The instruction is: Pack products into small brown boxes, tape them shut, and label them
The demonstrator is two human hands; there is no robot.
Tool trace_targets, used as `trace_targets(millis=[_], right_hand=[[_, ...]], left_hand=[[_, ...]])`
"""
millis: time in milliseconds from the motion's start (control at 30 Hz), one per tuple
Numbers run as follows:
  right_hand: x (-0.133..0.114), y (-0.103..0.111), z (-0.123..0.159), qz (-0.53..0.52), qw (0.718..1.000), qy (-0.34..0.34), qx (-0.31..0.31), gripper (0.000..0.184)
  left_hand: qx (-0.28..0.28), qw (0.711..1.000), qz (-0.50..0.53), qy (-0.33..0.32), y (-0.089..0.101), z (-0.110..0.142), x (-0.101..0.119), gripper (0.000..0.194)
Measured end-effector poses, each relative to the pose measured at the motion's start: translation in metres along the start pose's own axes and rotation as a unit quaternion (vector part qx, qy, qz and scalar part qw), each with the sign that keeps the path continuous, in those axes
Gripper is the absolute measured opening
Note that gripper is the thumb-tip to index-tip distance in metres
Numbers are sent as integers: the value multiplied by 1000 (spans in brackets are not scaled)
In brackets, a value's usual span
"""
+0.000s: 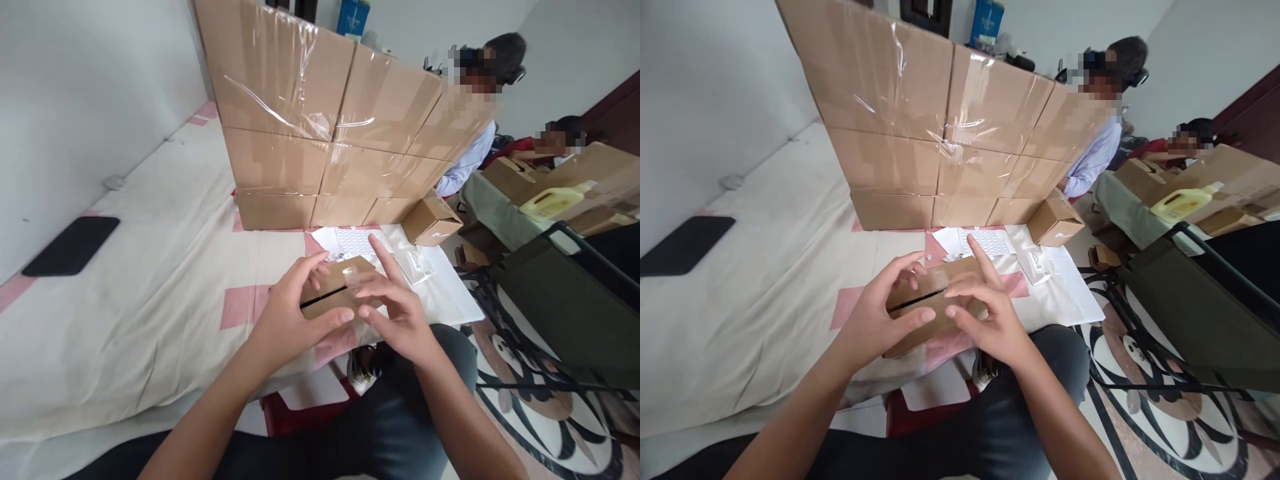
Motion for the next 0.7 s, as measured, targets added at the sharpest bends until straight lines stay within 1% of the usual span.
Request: trace_targets(millis=[33, 67, 100, 167, 233, 267, 300, 333, 367, 400, 433, 467, 500, 567, 633, 700], right_hand=[[-5, -6, 2, 33, 999, 23, -4, 10], [-10, -11, 4, 69, 997, 44, -4, 11], [-12, -16, 5, 105, 993, 62, 0, 13], [-11, -18, 6, 180, 980, 81, 19, 23], [-4, -12, 3, 252, 962, 90, 53, 44], [1, -8, 1, 289, 951, 92, 62, 56], [9, -6, -2, 324, 940, 92, 55, 65], [18, -6, -4, 354, 931, 90, 29, 68], [28, -8, -6, 375, 923, 84, -12, 64], [40, -12, -7, 387, 917, 72, -61, 57], [50, -16, -7, 392, 912, 59, -105, 52], [59, -19, -6, 392, 909, 46, -137, 49], [65, -21, -6, 389, 907, 37, -154, 49], [70, -23, -7, 384, 909, 34, -159, 52], [71, -23, -6, 381, 911, 42, -149, 52], [70, -22, -4, 380, 914, 49, -131, 51]], left_hand=[[-6, 1000, 8, -4, 0, -1, 1, 43], [-5, 1000, 7, -22, 1, -1, 4, 25], [8, 998, -8, -57, 3, 0, 9, 11], [74, 982, -65, -160, 13, 5, 26, 19], [147, 951, -98, -253, 25, 15, 43, 16], [171, 941, -96, -277, 31, 19, 49, 14], [182, 939, -86, -279, 36, 21, 52, 13], [184, 944, -74, -265, 41, 20, 53, 13], [173, 954, -69, -237, 43, 17, 51, 13], [148, 966, -71, -199, 44, 13, 47, 14], [104, 979, -77, -154, 41, 8, 40, 18], [50, 990, -82, -107, 36, 5, 31, 23], [-6, 995, -82, -58, 30, 3, 22, 29], [-91, 993, -69, 32, 19, 3, 3, 34], [-134, 985, -49, 97, 10, 6, -11, 31], [-162, 976, -33, 138, 1, 10, -21, 24]])
Point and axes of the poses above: each hand's wrist, its own z-axis away from the middle knuckle, its own y-axis out of the back of the hand, x = y × z, the point moved 8 cm from there along -z, towards the middle knuckle, and after that the axes turned 11 degrees about x, right-handed, at the moved point
